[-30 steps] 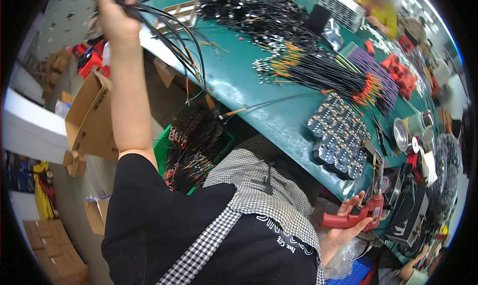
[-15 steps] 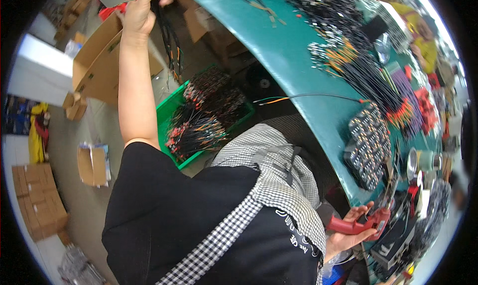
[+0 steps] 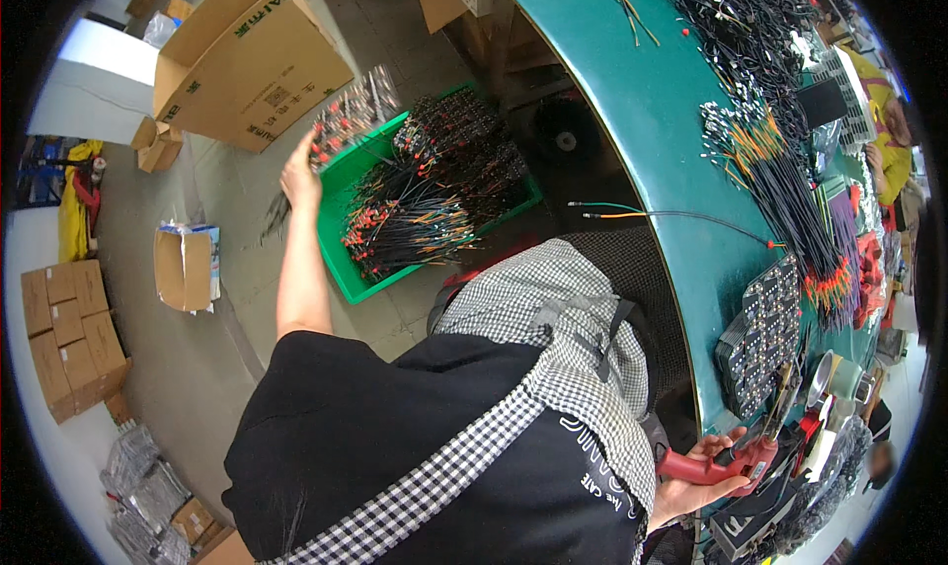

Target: The person places soldered circuit board panels into a storage crate under the workbench, then solders wires onto circuit boards on the table using a handheld soldering tool.

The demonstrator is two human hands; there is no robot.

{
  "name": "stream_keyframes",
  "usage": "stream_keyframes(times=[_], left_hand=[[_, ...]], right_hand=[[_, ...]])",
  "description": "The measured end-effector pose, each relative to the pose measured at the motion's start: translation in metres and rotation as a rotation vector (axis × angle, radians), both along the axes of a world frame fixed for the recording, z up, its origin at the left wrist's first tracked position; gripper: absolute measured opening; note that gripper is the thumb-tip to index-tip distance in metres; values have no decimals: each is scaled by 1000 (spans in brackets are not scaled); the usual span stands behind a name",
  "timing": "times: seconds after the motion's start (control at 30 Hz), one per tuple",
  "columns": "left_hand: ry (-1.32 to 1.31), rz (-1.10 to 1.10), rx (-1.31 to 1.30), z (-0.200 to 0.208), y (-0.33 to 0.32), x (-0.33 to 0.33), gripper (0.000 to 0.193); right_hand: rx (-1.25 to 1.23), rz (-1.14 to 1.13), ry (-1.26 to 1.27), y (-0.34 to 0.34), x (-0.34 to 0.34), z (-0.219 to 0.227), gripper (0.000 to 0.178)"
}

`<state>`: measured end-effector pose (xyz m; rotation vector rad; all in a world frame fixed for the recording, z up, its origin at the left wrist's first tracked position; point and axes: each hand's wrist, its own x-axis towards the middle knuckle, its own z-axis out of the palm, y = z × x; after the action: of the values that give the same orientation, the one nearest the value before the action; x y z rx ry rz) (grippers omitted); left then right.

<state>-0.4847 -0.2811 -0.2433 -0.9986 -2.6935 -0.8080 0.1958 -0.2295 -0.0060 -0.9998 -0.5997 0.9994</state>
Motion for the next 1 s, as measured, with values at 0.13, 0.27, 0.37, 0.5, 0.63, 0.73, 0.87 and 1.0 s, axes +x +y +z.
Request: stream_keyframes(times=[0.13, 0.27, 0.37, 0.5, 0.63, 0.73, 0.87, 1.0], left_hand=[[-46, 52, -290, -67, 33, 33, 55], [-150, -94, -371, -105, 94, 70, 60], [-236, -312, -443, -128, 122, 92, 75], [-129, -363, -614, -128, 147, 83, 72], [-332, -242, 150, -41, 189, 68, 36], [-237, -488, 460, 70, 228, 122, 29], [-259, -919, 380, 190, 257, 296, 28], [-434, -1422, 143, 219, 270, 464, 50]], right_hand=[[-23, 24, 5, -6, 4, 3, 69], [-25, 10, 216, -22, 10, 3, 65], [-25, 22, 296, -31, 10, 0, 65], [-12, -69, 377, -37, 7, -4, 66], [22, -128, 317, -33, 14, -9, 65], [1, -188, 278, -33, 23, -15, 63], [119, -182, 314, -40, 40, -23, 60], [119, -270, 312, -53, 52, -33, 63]])
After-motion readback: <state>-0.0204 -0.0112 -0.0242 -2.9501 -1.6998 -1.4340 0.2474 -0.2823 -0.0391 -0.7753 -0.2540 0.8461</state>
